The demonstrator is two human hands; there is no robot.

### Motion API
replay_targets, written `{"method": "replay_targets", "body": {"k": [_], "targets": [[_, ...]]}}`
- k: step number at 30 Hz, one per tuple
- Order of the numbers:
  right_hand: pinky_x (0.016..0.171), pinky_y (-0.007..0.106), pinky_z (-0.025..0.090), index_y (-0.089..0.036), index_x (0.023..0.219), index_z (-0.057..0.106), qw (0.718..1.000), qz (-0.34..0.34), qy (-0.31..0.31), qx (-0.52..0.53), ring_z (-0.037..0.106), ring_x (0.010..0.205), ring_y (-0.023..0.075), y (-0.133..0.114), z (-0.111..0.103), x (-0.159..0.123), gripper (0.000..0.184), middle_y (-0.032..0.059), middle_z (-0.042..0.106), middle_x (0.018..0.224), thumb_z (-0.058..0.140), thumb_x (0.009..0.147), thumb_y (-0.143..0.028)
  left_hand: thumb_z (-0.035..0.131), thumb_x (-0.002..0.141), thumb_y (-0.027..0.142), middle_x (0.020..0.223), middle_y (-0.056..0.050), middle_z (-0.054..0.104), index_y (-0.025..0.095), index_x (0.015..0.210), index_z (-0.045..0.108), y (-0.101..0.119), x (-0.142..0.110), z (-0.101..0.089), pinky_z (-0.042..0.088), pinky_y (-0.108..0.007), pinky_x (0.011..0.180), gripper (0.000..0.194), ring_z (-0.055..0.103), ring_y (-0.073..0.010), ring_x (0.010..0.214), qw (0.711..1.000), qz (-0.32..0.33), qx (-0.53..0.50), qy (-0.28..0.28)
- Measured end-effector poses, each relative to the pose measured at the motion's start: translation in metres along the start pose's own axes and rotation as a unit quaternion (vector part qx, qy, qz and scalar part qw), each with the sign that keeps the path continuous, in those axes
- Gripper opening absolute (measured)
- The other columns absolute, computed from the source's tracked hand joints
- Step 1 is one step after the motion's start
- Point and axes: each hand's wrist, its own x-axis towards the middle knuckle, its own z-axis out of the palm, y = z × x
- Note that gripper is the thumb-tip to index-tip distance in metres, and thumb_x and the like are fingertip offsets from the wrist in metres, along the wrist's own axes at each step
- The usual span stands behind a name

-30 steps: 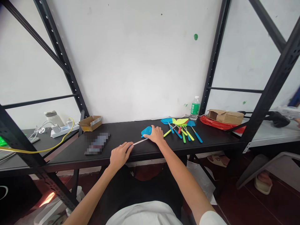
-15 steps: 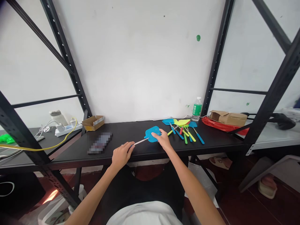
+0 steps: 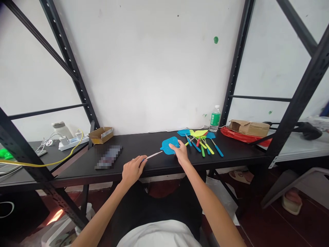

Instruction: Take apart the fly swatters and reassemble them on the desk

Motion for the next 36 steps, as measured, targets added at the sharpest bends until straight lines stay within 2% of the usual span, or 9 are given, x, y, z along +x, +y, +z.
{"method": "replay_targets", "body": {"k": [2, 5, 14, 36], "targets": [[0.068, 0.035, 0.055, -0.020, 0.100, 0.068, 1.000, -0.013, 0.002, 0.021, 0.067, 0.076, 0.0228, 0.001, -0.001, 0.001, 0.050, 0.0053, 0.072, 0.088, 0.084, 0.058, -0.041, 0.031, 0.104, 0.043, 0.103, -0.001, 0.072, 0.029, 0.116, 0.062, 0.000, 0.000, 0.000, 0.036, -0.027, 0.062, 0.036, 0.066, -0.0179, 0.080, 1.000, -0.002, 0.000, 0.002], [0.074, 0.037, 0.055, -0.020, 0.100, 0.067, 0.999, -0.011, 0.002, 0.037, 0.067, 0.079, 0.0232, 0.000, -0.001, 0.001, 0.049, 0.0051, 0.072, 0.089, 0.084, 0.058, -0.039, 0.031, 0.104, 0.043, 0.105, -0.002, 0.072, 0.029, 0.116, 0.062, 0.000, 0.000, 0.001, 0.037, -0.028, 0.063, 0.036, 0.066, -0.0180, 0.081, 1.000, -0.006, -0.003, 0.004], [0.071, 0.036, 0.055, -0.019, 0.097, 0.066, 0.996, 0.016, -0.008, 0.083, 0.067, 0.078, 0.0238, -0.007, -0.003, 0.000, 0.048, 0.0053, 0.072, 0.089, 0.085, 0.057, -0.037, 0.031, 0.104, 0.043, 0.105, -0.002, 0.072, 0.030, 0.117, 0.062, 0.000, -0.001, 0.003, 0.037, -0.027, 0.062, 0.036, 0.066, -0.0181, 0.081, 1.000, -0.008, -0.002, 0.009], [0.074, 0.038, 0.055, -0.021, 0.100, 0.068, 0.999, -0.027, -0.003, 0.035, 0.066, 0.078, 0.0230, -0.001, -0.003, 0.001, 0.046, 0.0045, 0.072, 0.090, 0.081, 0.062, -0.041, 0.032, 0.103, 0.043, 0.103, -0.002, 0.073, 0.030, 0.116, 0.064, 0.001, -0.001, 0.002, 0.036, -0.029, 0.063, 0.037, 0.066, -0.0191, 0.080, 1.000, -0.012, 0.006, 0.015]]}}
